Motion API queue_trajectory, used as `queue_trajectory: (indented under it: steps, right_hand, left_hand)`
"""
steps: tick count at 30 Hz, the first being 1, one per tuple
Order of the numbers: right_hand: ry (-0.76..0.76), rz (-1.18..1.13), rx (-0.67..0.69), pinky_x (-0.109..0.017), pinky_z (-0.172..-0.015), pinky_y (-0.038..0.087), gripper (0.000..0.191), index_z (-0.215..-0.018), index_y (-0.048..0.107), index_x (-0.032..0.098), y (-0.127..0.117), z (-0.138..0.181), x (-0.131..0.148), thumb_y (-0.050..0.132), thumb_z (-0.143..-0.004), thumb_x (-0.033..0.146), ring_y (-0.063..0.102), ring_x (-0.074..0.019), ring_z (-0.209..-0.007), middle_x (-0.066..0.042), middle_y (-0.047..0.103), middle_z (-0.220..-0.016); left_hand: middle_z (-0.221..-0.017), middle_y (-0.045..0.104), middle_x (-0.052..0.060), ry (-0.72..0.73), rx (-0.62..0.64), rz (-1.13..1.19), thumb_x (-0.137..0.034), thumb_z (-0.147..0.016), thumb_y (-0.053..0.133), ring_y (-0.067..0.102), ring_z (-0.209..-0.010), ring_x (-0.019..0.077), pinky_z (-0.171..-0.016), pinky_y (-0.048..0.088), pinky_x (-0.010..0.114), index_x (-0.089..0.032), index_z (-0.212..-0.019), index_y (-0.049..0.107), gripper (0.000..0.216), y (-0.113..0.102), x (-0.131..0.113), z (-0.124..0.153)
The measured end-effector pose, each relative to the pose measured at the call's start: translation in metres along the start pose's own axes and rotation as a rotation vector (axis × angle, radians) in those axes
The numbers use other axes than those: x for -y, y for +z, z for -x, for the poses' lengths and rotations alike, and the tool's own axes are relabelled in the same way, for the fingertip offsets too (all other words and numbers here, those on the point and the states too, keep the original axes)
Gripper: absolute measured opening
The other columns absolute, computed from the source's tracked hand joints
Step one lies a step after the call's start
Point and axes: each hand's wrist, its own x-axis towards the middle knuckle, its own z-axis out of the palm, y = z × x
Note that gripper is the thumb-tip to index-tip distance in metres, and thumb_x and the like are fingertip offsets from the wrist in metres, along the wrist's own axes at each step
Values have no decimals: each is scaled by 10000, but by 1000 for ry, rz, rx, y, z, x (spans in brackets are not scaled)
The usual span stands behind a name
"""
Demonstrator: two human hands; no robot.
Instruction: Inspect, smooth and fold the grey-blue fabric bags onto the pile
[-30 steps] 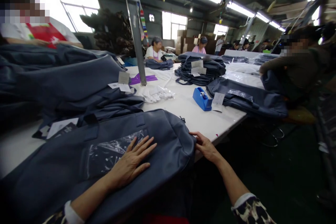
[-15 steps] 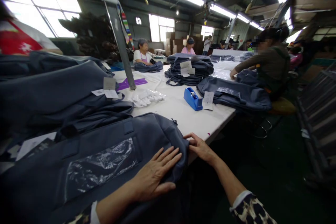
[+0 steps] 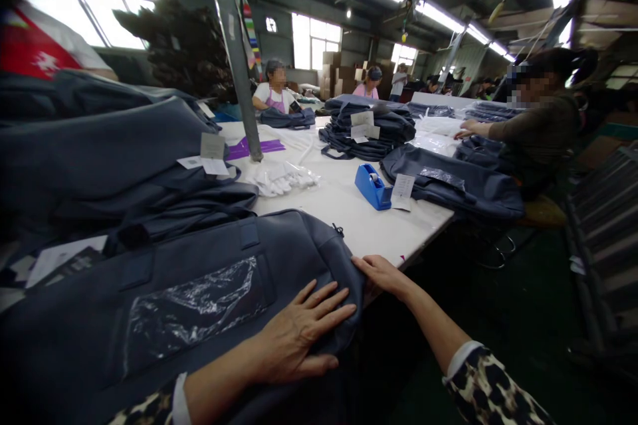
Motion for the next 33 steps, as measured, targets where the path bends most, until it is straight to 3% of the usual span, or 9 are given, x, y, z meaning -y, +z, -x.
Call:
queue_trajectory:
  steps: [6, 12, 19, 21, 24, 27, 30, 33]
  right_hand:
    - [-126, 49, -42, -279, -508, 447, 546, -718, 549, 202, 8, 4, -8, 569, -756, 747, 549, -162, -586, 8, 566, -622]
    - [-255, 33, -250, -268, -552, 375, 495, -696, 483, 219, 26, -3, -22, 455, -839, 692, 422, -137, -616, 29, 446, -630]
    - [-224, 86, -255, -278, -524, 381, 543, -662, 465, 223, 18, -6, -25, 404, -839, 732, 443, -143, -563, 33, 430, -578]
    - [-206, 124, -240, -293, -578, 437, 560, -731, 540, 211, 14, -7, -16, 388, -847, 738, 526, -165, -618, 9, 527, -634]
    - [-183, 189, -294, -342, -777, 490, 575, -1072, 596, 204, 20, -13, -4, 506, -816, 711, 630, -221, -872, -56, 674, -919]
    - [-151, 257, -392, -379, -878, 469, 590, -1192, 546, 207, 34, -23, 0, 611, -784, 628, 633, -258, -993, -98, 684, -1049]
    - [-130, 315, -450, -371, -824, 479, 450, -1068, 558, 214, 42, -26, -5, 566, -814, 584, 658, -256, -893, -78, 697, -908]
    - [-127, 374, -427, -373, -734, 489, 405, -941, 555, 227, 34, -22, -9, 531, -805, 607, 665, -260, -760, -41, 668, -727]
  left_hand:
    - [-1545, 362, 29, -11, 23, 22, -359, -798, 713, 243, -1461, 348, -1191, 23, 583, -383, -1456, 415, 723, 0, 0, -2]
    - [-1565, 324, 35, 12, 57, -84, -359, -834, 688, 247, -1458, 357, -1188, 50, 594, -401, -1493, 332, 751, 0, 1, 1]
    - [-1444, 514, 75, 49, 16, -168, -318, -784, 714, 492, -1297, 356, -1167, 189, 588, -353, -1432, 458, 698, 0, 2, 1]
    - [-1424, 534, 80, 62, 9, -184, -307, -753, 733, 510, -1270, 358, -1164, 205, 579, -344, -1413, 483, 706, 1, 1, 0]
    - [-1414, 542, 81, 83, -7, -205, -304, -745, 736, 516, -1261, 357, -1166, 211, 570, -342, -1410, 483, 712, 3, 3, 0]
    - [-1471, 482, 79, 100, -46, -222, -331, -766, 720, 442, -1342, 370, -1164, 217, 580, -346, -1445, 436, 736, 5, 7, 3]
    - [-1579, 305, 87, 36, 27, -300, -424, -809, 673, 258, -1443, 406, -1135, 189, 659, -349, -1513, 301, 800, 5, 9, 6]
    - [-1610, 222, 95, -6, 147, -379, -568, -873, 560, 159, -1473, 397, -1120, 158, 690, -328, -1549, 175, 814, 2, 7, 9]
